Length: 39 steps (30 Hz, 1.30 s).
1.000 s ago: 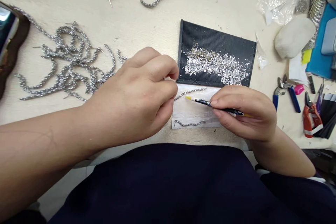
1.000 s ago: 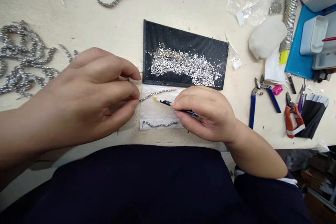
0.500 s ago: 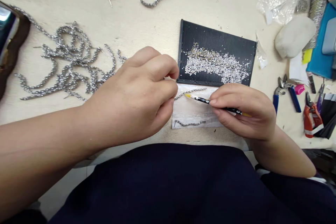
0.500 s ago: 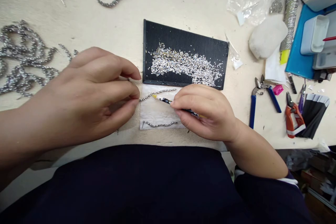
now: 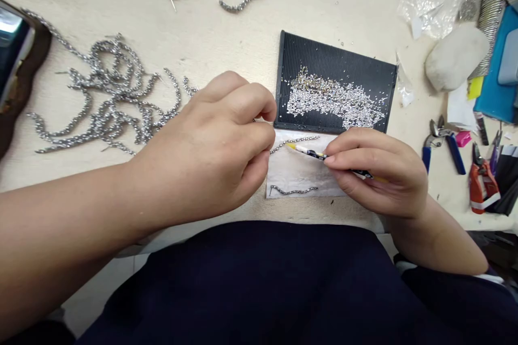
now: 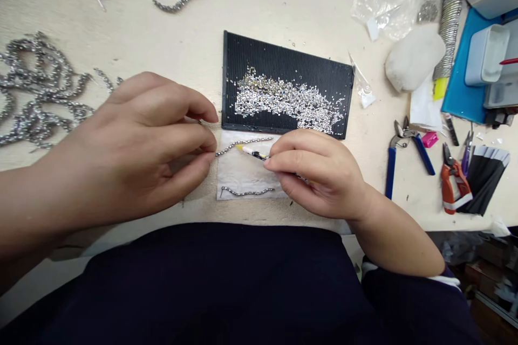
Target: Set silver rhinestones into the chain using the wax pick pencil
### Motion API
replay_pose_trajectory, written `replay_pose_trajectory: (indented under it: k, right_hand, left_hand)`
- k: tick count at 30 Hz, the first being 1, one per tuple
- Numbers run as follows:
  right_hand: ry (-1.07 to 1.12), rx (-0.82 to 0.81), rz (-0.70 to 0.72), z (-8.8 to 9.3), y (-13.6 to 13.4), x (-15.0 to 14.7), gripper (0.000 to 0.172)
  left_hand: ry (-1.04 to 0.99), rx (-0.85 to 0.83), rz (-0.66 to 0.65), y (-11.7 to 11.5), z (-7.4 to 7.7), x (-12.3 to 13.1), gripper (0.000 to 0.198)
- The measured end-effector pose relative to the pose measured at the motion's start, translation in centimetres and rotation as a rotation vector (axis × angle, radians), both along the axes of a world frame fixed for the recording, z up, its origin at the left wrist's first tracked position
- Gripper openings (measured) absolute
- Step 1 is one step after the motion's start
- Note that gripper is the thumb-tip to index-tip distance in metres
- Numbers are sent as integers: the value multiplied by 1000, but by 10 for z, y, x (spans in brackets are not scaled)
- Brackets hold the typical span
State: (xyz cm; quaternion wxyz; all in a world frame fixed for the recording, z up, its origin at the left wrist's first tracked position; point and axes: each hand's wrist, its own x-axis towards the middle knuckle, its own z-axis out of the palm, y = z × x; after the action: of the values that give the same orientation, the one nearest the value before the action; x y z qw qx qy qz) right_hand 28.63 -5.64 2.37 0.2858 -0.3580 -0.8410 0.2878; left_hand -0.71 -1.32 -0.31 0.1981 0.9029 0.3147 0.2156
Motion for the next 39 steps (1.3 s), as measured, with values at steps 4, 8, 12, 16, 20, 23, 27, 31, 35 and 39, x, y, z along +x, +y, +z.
replay_pose_trajectory:
  k: [4, 8, 12, 16, 20, 23, 27, 31, 35, 39]
  right_hand:
    - [0, 4, 7, 3, 1, -1, 23]
    - [45, 28, -18, 2, 1, 2, 27]
    - [123, 100, -174, 0, -1, 10, 32]
    - [133, 85, -185, 3, -1, 9, 31]
    - [51, 15, -24, 7, -1, -3, 23]
    - [31, -6, -27, 5, -1, -11, 21]
    - [16, -21, 2, 3, -1, -14, 18]
    - [1, -26, 18, 2, -1, -14, 13]
    - [3, -33, 7, 2, -1, -13, 15]
    - [19, -19, -15, 4, 0, -11, 22]
  left_hand:
    - [12, 31, -19, 0, -1, 0, 22]
    - [30, 76, -31, 0, -1, 0, 23]
    - [30, 75, -35, 0, -1, -1, 25]
    - [36, 80, -35, 0, -1, -1, 26]
    - [60, 74, -30, -2, -1, 0, 28]
    - [59, 76, -40, -2, -1, 0, 27]
    - [41, 91, -36, -1, -1, 0, 27]
    - [23, 81, -31, -1, -2, 0, 26]
    - [-22, 5, -27, -2, -2, -1, 23]
    - [-17, -2, -27, -1, 0, 0, 22]
